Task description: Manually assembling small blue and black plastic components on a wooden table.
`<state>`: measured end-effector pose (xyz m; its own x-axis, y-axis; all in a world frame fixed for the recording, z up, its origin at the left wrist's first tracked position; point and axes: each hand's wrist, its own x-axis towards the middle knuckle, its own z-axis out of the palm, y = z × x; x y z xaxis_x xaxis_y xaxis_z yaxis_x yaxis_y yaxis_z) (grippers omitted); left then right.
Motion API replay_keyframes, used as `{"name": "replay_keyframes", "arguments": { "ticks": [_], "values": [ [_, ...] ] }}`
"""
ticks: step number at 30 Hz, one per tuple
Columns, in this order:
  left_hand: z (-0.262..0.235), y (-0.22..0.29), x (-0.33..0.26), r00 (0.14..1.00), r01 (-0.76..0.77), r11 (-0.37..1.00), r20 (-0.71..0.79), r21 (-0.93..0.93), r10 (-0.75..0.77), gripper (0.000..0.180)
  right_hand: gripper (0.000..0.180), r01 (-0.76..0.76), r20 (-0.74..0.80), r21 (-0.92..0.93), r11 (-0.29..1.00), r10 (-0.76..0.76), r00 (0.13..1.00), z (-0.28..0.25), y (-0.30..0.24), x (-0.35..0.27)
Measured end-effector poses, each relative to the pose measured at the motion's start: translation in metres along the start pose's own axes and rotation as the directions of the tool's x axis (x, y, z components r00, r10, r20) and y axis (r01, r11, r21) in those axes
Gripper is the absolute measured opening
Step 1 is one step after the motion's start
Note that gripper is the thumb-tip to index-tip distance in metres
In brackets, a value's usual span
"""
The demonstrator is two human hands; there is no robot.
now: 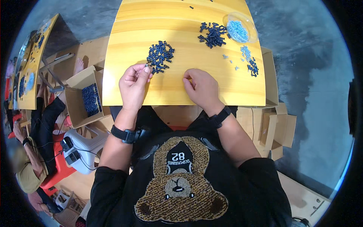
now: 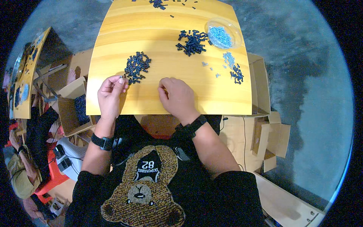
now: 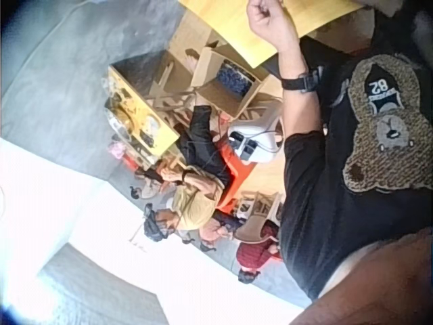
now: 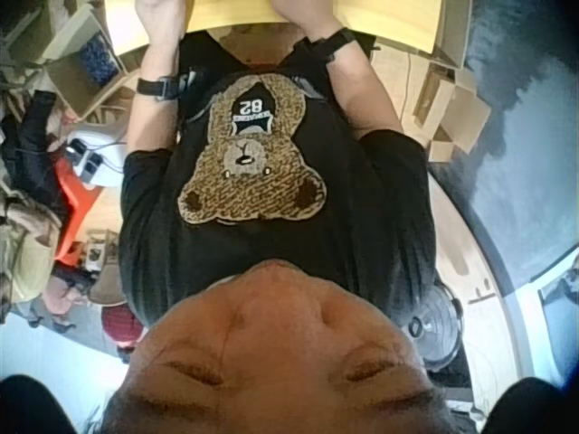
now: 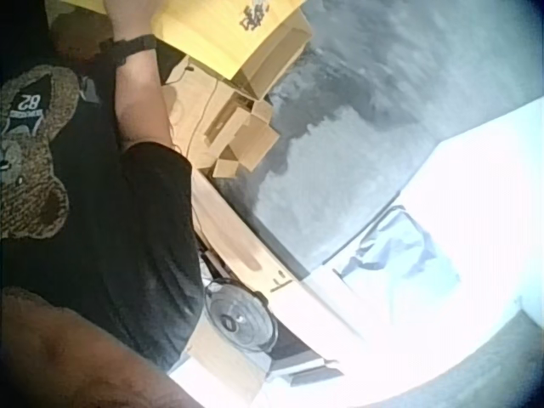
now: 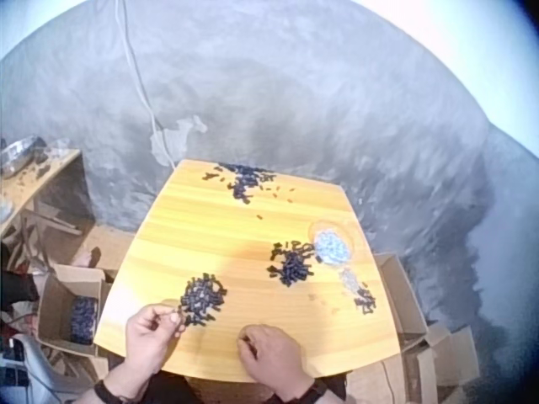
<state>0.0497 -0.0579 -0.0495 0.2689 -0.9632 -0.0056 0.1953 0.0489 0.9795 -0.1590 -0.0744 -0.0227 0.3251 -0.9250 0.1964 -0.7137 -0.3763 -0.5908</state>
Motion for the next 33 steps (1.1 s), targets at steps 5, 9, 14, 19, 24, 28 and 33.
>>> {"name": "replay_keyframes", "arguments": {
  "ticks": [5, 9, 14, 19, 24, 28, 33],
  "values": [
    [0.002, 0.001, 0.002, 0.999, -0.014, 1.0, 0.036, -0.023, 0.014, 0.011, 0.005, -0.032, -0.019, -0.041, 0.999, 0.032, 0.999, 0.001, -0.001, 0.002],
    [-0.002, -0.003, 0.0, 0.998, -0.03, 0.997, 0.05, -0.075, 0.034, 0.011, 0.006, -0.053, 0.046, -0.019, 0.998, 0.054, 0.997, -0.005, -0.003, 0.004],
    [-0.004, -0.002, -0.002, 1.0, 0.008, 1.0, 0.025, -0.026, -0.007, 0.012, 0.01, -0.115, 0.232, 0.265, 0.957, 0.052, 0.971, -0.029, 0.018, 0.019],
    [-0.003, 0.0, -0.002, 0.999, 0.003, 1.0, 0.035, -0.027, -0.003, 0.011, 0.012, -0.165, -0.105, 0.014, 0.986, 0.165, 0.981, -0.057, 0.043, 0.054],
    [-0.002, -0.002, -0.001, 0.999, -0.031, 1.0, 0.044, -0.002, 0.031, 0.012, 0.012, -0.18, -0.127, -0.159, 0.971, 0.161, 0.979, -0.06, 0.052, 0.078],
    [-0.001, -0.003, -0.001, 0.998, -0.049, 0.999, 0.045, -0.016, 0.049, 0.012, 0.012, -0.211, -0.126, -0.328, 0.921, 0.179, 0.976, -0.055, 0.058, 0.086],
    [-0.001, -0.002, -0.001, 0.998, -0.047, 0.999, 0.05, 0.02, 0.046, 0.012, 0.011, -0.266, -0.118, -0.324, 0.908, 0.24, 0.963, -0.053, 0.054, 0.086]
  ]
}}
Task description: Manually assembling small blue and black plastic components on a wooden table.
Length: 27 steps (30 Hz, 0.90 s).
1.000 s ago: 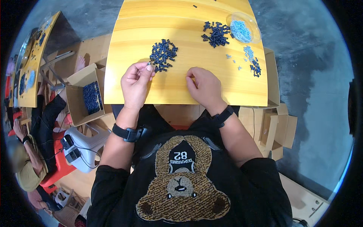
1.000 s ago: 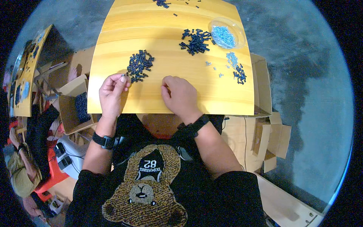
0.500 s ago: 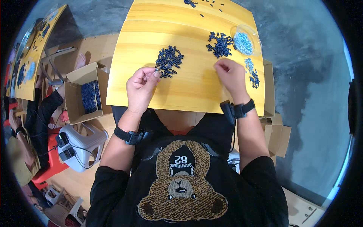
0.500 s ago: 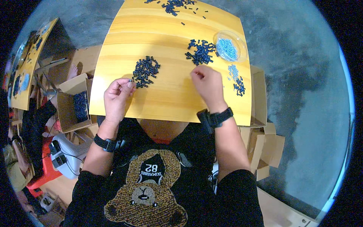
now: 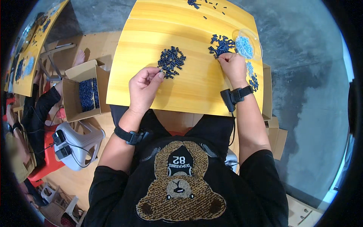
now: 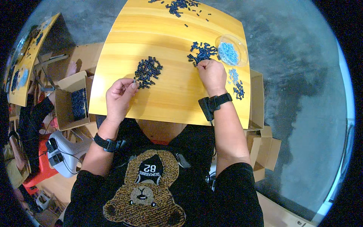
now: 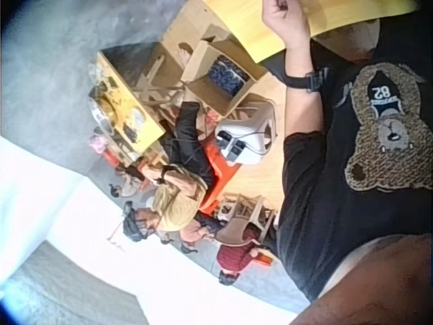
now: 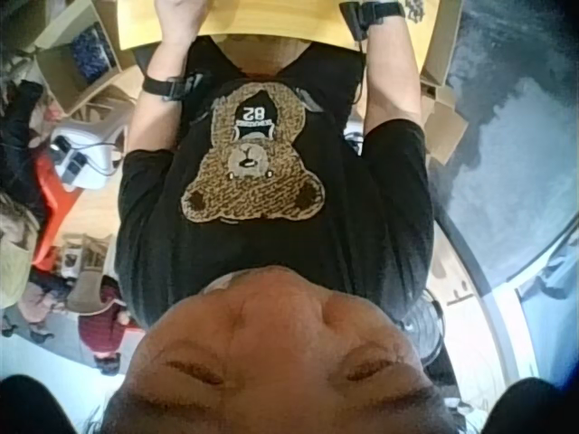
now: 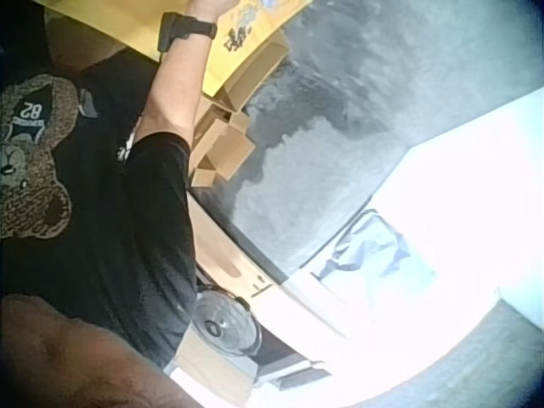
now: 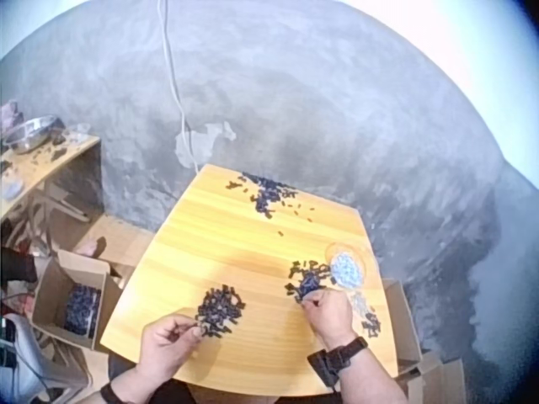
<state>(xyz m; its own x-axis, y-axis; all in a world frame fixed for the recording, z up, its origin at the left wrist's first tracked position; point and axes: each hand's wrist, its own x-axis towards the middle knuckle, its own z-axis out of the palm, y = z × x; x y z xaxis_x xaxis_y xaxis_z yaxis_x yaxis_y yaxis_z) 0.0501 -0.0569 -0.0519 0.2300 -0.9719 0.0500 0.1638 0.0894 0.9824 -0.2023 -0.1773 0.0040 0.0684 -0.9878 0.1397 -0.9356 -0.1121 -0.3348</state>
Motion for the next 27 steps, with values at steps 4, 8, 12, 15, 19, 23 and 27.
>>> {"name": "replay_keyframes", "arguments": {
  "ticks": [4, 8, 12, 15, 19, 23, 27],
  "values": [
    [0.003, 0.002, 0.0, 1.0, 0.011, 1.0, -0.02, -0.026, -0.011, 0.011, 0.011, 0.059, 0.009, 0.029, 0.998, -0.059, 0.998, 0.007, 0.005, -0.001],
    [0.004, 0.002, 0.001, 0.999, 0.02, 0.997, -0.037, -0.068, -0.022, 0.01, 0.011, 0.063, 0.025, 0.02, 0.998, -0.064, 0.998, 0.008, 0.007, -0.01],
    [0.004, 0.004, 0.001, 0.999, 0.024, 0.999, -0.036, -0.022, -0.025, 0.011, 0.011, 0.131, -0.002, 0.046, 0.99, -0.131, 0.991, 0.007, 0.007, -0.017],
    [0.002, 0.003, 0.001, 0.999, 0.028, 0.999, -0.031, -0.021, -0.029, 0.011, 0.011, 0.137, -0.005, 0.106, 0.985, -0.138, 0.99, 0.006, 0.004, -0.018],
    [0.002, 0.003, 0.0, 1.0, 0.009, 1.0, 0.003, 0.012, -0.009, 0.012, 0.011, 0.209, -0.002, 0.153, 0.966, -0.211, 0.977, 0.013, 0.009, -0.016],
    [0.002, 0.001, -0.001, 1.0, 0.002, 1.0, 0.007, 0.005, -0.002, 0.011, 0.01, 0.219, 0.012, 0.132, 0.967, -0.223, 0.975, 0.012, 0.01, -0.019],
    [0.001, -0.002, -0.003, 1.0, 0.013, 1.0, 0.013, 0.023, -0.014, 0.011, 0.009, 0.23, 0.013, 0.142, 0.963, -0.234, 0.972, 0.007, 0.009, -0.031]
  ]
}}
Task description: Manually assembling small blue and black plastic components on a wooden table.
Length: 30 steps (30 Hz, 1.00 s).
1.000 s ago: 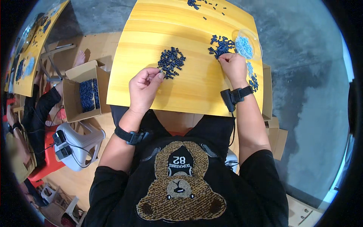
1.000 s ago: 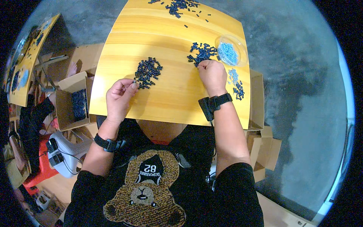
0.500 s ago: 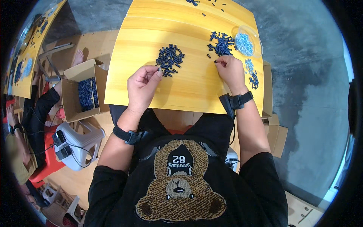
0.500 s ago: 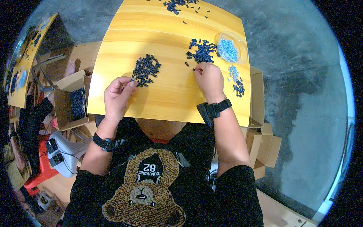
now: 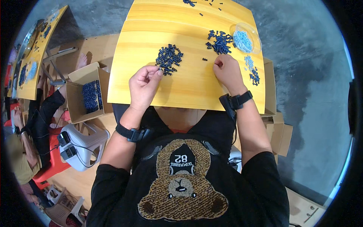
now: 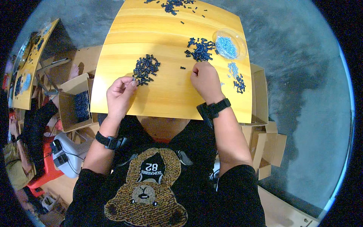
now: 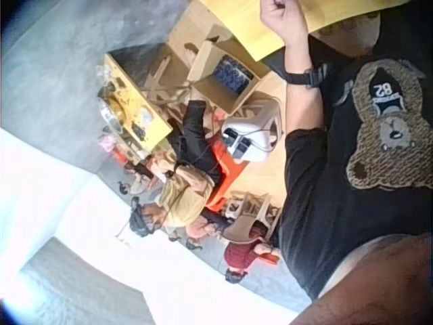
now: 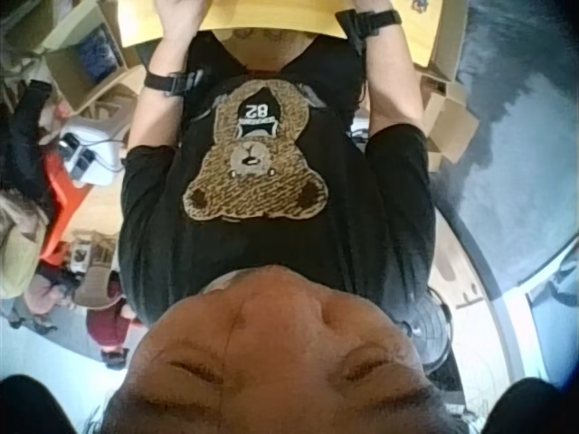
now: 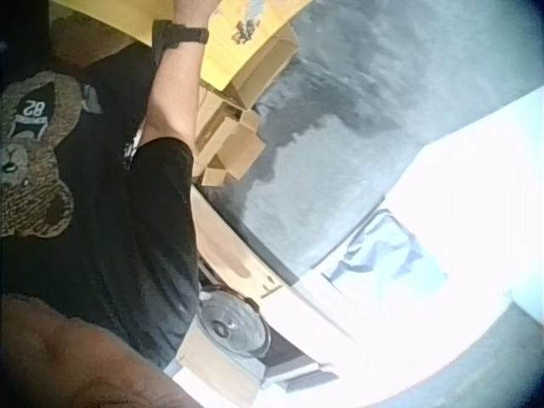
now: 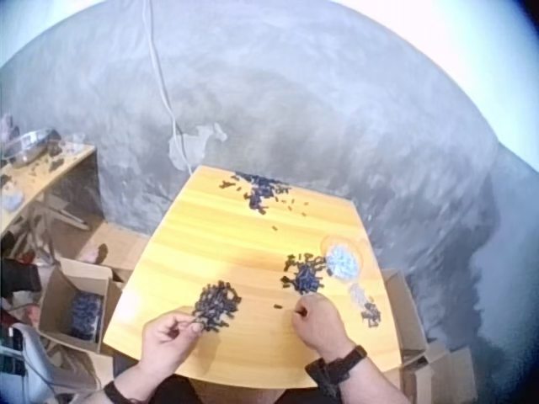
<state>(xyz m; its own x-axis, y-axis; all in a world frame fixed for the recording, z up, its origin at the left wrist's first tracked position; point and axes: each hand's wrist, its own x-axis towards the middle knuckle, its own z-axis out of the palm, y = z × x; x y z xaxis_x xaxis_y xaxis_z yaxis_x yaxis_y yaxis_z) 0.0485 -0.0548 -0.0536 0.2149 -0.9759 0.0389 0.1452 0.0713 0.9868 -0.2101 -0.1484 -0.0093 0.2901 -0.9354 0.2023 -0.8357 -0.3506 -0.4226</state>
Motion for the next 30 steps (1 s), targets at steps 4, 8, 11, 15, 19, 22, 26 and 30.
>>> {"name": "replay_keyframes", "arguments": {
  "ticks": [4, 8, 11, 15, 19, 22, 26, 30],
  "values": [
    [0.002, -0.003, 0.004, 1.0, -0.004, 1.0, 0.0, 0.014, 0.004, 0.011, 0.009, -0.178, 0.057, 0.281, 0.943, 0.168, 0.984, -0.01, -0.015, -0.016],
    [0.003, -0.001, 0.007, 0.999, -0.007, 1.0, 0.043, 0.031, 0.005, 0.012, 0.01, -0.211, 0.068, 0.472, 0.856, 0.203, 0.977, -0.01, -0.021, -0.028],
    [0.009, 0.007, 0.003, 0.997, -0.004, 0.999, 0.072, 0.053, 0.0, 0.012, 0.012, -0.25, 0.128, 0.669, 0.7, 0.222, 0.967, -0.004, -0.034, -0.036],
    [0.027, 0.028, -0.009, 0.984, 0.05, 0.995, 0.164, 0.086, -0.063, 0.011, 0.011, -0.274, 0.218, 0.811, 0.517, 0.167, 0.961, -0.009, -0.054, -0.042],
    [0.04, 0.037, -0.018, 0.948, 0.071, 0.995, 0.305, 0.064, -0.088, 0.011, 0.008, -0.292, 0.268, 0.908, 0.301, 0.12, 0.956, -0.018, -0.074, -0.046],
    [0.047, 0.049, -0.024, 0.941, 0.122, 0.988, 0.307, 0.091, -0.145, 0.011, 0.009, -0.281, 0.259, 0.905, 0.319, 0.112, 0.959, -0.018, -0.076, -0.048],
    [0.051, 0.048, -0.025, 0.943, 0.108, 0.985, 0.299, 0.136, -0.145, 0.01, 0.011, -0.305, 0.266, 0.881, 0.363, 0.154, 0.951, -0.017, -0.074, -0.05],
    [0.053, 0.049, -0.026, 0.933, 0.162, 0.975, 0.297, 0.155, -0.203, 0.01, 0.01, -0.291, 0.244, 0.874, 0.39, 0.165, 0.956, -0.019, -0.077, -0.052]
  ]
}}
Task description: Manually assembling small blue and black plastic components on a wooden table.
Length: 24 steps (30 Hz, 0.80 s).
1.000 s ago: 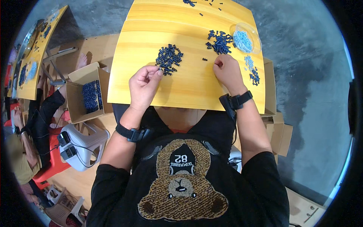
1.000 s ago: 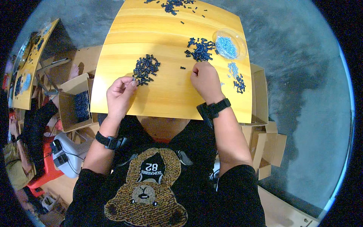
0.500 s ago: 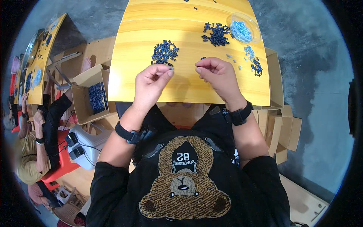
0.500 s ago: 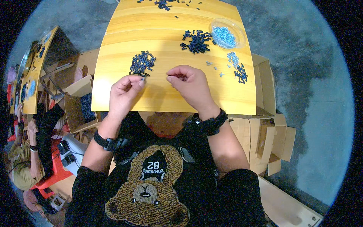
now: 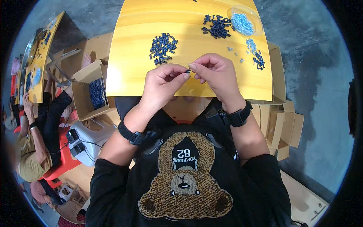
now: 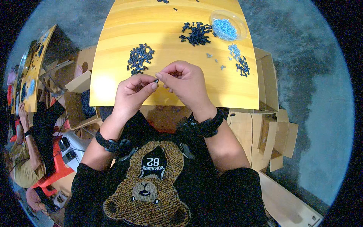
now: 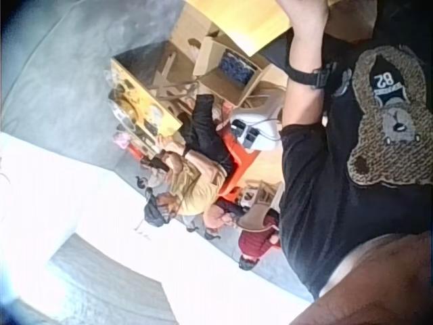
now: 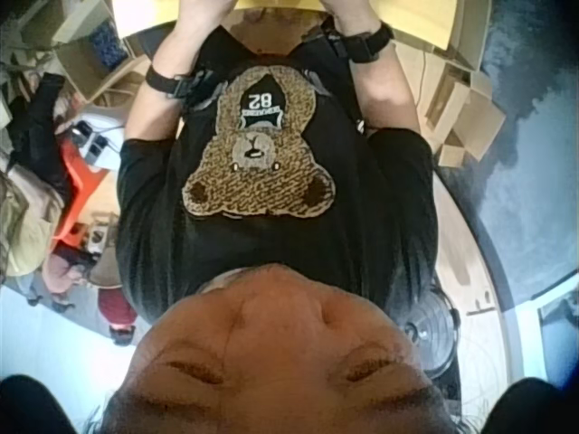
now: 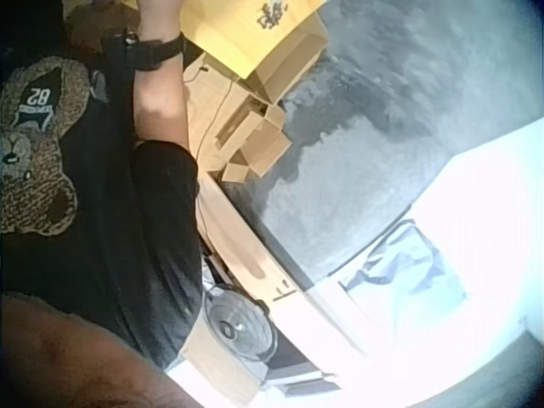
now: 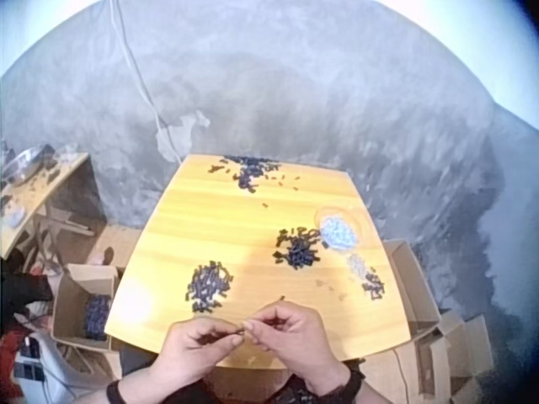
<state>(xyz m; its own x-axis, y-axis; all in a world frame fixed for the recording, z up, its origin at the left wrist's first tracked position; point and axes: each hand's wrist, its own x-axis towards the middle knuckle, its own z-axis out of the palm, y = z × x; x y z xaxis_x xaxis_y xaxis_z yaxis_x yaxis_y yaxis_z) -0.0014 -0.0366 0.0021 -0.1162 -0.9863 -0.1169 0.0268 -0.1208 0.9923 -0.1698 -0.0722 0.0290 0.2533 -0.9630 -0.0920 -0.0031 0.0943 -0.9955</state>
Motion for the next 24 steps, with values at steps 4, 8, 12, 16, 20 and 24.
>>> {"name": "replay_keyframes", "arguments": {
  "ticks": [4, 8, 12, 16, 20, 24],
  "values": [
    [0.0, 0.002, -0.001, 1.0, 0.013, 0.999, 0.004, 0.031, -0.013, 0.011, 0.01, 0.026, -0.022, -0.081, 0.996, -0.027, 0.999, 0.001, -0.003, -0.001],
    [-0.001, -0.005, 0.002, 0.999, -0.033, 0.999, -0.03, 0.02, 0.034, 0.011, 0.01, 0.045, -0.052, -0.137, 0.99, -0.052, 0.997, 0.003, -0.006, -0.003],
    [0.003, -0.007, 0.003, 0.991, -0.104, 0.995, -0.079, 0.007, 0.105, 0.011, 0.01, 0.062, -0.058, -0.193, 0.979, -0.075, 0.996, 0.004, -0.006, -0.004],
    [0.0, -0.004, 0.003, 0.988, -0.138, 0.988, -0.066, 0.067, 0.142, 0.01, 0.01, 0.069, -0.054, -0.188, 0.98, -0.08, 0.995, 0.005, -0.005, -0.005],
    [-0.001, -0.003, 0.001, 0.997, -0.065, 0.996, -0.039, 0.061, 0.068, 0.011, 0.01, 0.096, -0.059, -0.181, 0.979, -0.108, 0.992, 0.005, -0.002, -0.004],
    [-0.001, -0.002, -0.001, 0.998, -0.042, 0.998, -0.033, 0.053, 0.044, 0.011, 0.01, 0.1, -0.055, -0.173, 0.98, -0.111, 0.992, 0.006, -0.001, -0.005]
  ]
}}
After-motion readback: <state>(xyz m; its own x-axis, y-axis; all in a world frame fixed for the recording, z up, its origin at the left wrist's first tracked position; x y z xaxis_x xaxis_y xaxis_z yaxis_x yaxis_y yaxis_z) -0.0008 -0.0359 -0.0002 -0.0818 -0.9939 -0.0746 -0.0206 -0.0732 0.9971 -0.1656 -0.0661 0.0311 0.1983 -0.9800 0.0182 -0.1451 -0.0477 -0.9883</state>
